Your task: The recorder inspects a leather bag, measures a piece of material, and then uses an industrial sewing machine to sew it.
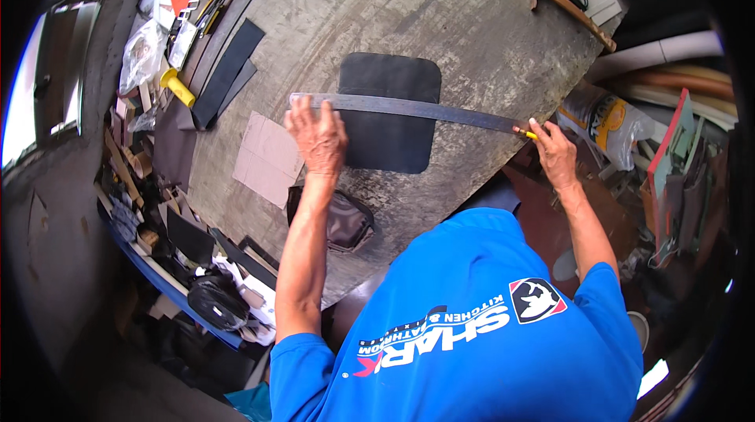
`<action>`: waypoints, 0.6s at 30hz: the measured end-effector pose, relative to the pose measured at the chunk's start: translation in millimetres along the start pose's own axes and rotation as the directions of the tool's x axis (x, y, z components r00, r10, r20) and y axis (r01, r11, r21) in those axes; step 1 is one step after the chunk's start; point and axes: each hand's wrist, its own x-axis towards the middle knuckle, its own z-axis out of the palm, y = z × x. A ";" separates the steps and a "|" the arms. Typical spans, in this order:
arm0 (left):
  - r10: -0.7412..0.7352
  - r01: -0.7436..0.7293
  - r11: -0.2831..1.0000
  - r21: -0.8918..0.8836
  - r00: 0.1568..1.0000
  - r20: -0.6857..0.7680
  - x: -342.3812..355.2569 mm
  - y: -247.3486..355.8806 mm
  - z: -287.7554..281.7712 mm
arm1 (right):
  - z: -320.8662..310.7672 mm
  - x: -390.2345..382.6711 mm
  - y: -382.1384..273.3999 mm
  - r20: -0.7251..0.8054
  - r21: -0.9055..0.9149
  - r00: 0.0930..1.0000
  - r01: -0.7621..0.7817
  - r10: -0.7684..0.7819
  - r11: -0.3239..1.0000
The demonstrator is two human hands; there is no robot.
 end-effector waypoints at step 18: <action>-0.589 0.686 0.721 -0.098 0.681 0.437 -10.8 122.9 7.9 | -48.9 97.0 43.7 0.049 0.554 0.991 0.077 -0.125 0.829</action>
